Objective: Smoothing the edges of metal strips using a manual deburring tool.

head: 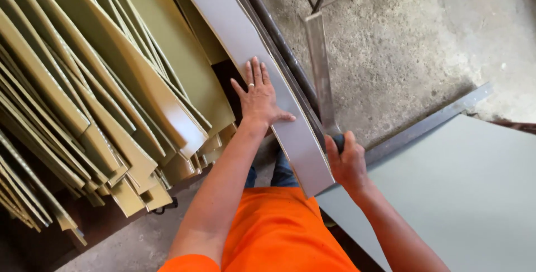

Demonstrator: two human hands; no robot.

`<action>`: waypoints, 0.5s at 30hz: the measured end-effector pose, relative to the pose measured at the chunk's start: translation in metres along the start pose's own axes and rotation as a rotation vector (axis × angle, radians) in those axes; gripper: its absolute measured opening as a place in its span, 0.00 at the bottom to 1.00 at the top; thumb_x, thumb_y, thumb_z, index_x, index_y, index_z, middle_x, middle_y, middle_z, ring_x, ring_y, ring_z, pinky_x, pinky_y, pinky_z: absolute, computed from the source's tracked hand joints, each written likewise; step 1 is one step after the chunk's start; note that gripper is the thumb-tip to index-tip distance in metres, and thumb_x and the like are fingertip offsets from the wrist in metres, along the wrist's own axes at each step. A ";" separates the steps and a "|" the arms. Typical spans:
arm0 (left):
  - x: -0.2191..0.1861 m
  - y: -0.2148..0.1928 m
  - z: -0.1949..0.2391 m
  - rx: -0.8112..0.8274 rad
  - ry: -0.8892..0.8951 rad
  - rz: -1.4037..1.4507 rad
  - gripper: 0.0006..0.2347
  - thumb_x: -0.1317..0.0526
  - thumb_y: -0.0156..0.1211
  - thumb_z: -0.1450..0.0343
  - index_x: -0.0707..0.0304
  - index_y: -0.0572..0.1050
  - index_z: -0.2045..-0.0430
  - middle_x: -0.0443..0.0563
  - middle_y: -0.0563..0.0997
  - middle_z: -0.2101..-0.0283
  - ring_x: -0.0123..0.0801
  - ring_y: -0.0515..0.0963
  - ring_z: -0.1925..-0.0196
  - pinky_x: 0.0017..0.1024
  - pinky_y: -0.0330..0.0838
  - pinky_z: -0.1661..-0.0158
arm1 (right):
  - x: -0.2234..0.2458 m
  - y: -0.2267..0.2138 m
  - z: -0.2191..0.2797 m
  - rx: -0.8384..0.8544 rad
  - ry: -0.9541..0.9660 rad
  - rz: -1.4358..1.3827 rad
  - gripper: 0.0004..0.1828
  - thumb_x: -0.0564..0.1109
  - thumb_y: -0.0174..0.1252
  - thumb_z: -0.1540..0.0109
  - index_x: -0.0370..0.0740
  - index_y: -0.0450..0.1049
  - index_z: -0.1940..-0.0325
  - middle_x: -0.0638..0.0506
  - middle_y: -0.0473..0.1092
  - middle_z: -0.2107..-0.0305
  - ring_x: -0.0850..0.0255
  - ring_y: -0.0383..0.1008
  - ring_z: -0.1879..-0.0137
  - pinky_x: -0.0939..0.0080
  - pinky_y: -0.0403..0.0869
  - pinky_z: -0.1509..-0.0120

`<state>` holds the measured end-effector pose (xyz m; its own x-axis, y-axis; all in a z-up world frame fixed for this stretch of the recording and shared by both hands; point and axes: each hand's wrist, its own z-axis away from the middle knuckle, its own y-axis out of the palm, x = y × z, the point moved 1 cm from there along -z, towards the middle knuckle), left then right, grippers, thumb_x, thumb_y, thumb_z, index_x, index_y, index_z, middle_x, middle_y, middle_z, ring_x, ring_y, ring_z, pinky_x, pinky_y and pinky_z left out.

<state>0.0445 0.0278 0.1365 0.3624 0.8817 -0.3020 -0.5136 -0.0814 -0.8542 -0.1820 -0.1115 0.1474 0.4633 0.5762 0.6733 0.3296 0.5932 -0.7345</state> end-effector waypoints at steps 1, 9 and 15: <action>0.000 0.005 0.009 0.008 -0.001 0.000 0.73 0.31 0.79 0.60 0.70 0.35 0.26 0.58 0.32 0.21 0.46 0.30 0.19 0.69 0.33 0.30 | -0.020 0.009 0.009 0.005 0.007 0.001 0.27 0.60 0.55 0.34 0.31 0.63 0.66 0.32 0.70 0.80 0.34 0.75 0.70 0.39 0.70 0.67; -0.031 0.037 0.047 -0.042 0.015 -0.031 0.69 0.30 0.76 0.55 0.71 0.39 0.27 0.60 0.35 0.20 0.51 0.33 0.20 0.71 0.38 0.32 | -0.026 0.004 0.007 0.237 0.073 0.302 0.26 0.62 0.55 0.36 0.33 0.68 0.60 0.28 0.73 0.73 0.31 0.75 0.62 0.34 0.72 0.60; 0.010 0.014 0.018 -0.114 0.004 -0.050 0.71 0.28 0.75 0.57 0.74 0.36 0.27 0.65 0.34 0.22 0.51 0.32 0.20 0.72 0.35 0.31 | -0.072 0.020 0.022 0.184 -0.054 0.344 0.27 0.60 0.57 0.33 0.31 0.66 0.67 0.30 0.73 0.75 0.32 0.74 0.64 0.36 0.70 0.63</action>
<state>0.0271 0.0441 0.1290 0.3885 0.8841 -0.2596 -0.4034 -0.0901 -0.9106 -0.2269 -0.1282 0.0862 0.4757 0.7846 0.3975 0.0070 0.4485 -0.8937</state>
